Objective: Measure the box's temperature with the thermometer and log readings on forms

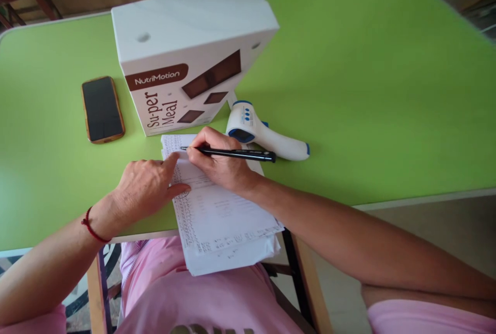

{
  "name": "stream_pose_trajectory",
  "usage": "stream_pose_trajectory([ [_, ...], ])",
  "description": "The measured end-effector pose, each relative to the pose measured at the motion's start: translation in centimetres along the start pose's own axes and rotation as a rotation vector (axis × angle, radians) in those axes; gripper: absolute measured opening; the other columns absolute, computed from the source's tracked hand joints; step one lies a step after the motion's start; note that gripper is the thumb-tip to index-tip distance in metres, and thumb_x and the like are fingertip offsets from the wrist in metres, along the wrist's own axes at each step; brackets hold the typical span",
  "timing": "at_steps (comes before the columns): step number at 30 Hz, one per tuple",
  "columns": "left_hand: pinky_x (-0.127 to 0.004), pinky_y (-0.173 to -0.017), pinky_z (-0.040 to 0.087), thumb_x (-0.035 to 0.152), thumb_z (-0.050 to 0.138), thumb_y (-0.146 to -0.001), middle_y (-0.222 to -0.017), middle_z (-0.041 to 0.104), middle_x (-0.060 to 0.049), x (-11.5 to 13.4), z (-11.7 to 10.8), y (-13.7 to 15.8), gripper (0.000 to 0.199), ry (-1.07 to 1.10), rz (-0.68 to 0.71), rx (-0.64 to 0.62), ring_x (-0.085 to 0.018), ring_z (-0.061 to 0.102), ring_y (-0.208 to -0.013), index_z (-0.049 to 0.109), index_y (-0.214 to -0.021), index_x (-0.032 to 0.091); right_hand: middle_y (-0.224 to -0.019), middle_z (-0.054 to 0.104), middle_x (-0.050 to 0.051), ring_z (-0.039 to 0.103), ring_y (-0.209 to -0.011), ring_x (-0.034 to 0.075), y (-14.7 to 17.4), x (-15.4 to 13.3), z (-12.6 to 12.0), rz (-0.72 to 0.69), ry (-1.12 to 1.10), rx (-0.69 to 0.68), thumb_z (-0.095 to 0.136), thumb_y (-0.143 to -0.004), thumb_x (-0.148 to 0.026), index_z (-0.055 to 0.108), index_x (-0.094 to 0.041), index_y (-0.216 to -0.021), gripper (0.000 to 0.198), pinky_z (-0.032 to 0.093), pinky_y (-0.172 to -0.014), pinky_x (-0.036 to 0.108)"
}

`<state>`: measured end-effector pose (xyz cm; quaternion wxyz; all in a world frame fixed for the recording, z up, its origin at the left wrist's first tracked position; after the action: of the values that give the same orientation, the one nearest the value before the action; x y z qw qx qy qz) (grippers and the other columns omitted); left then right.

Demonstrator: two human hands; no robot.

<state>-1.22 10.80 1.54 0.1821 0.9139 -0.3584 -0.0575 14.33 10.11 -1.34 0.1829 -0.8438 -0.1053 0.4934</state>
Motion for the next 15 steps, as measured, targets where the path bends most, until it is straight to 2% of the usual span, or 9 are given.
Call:
stream_pose_trajectory([
  [15, -0.031, -0.051, 0.035, 0.054, 0.061, -0.097, -0.077, 0.075, -0.006, -0.15, 0.11, -0.02, 0.058, 0.009, 0.002, 0.018, -0.029, 0.075, -0.071, 0.051, -0.141, 0.017, -0.058, 0.059, -0.004, 0.050, -0.051, 0.013, -0.07, 0.18, -0.49, 0.015, 0.043, 0.022, 0.060, -0.085, -0.028, 0.047, -0.026, -0.071, 0.020, 0.042, -0.050, 0.028],
])
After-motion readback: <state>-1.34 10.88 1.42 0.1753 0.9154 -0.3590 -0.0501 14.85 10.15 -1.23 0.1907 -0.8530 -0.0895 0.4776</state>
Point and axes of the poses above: each hand's wrist, its own y-axis away from the middle knuckle, its own z-axis out of the palm, x = y × z, the point moved 4 cm from there along -y, towards the middle knuckle
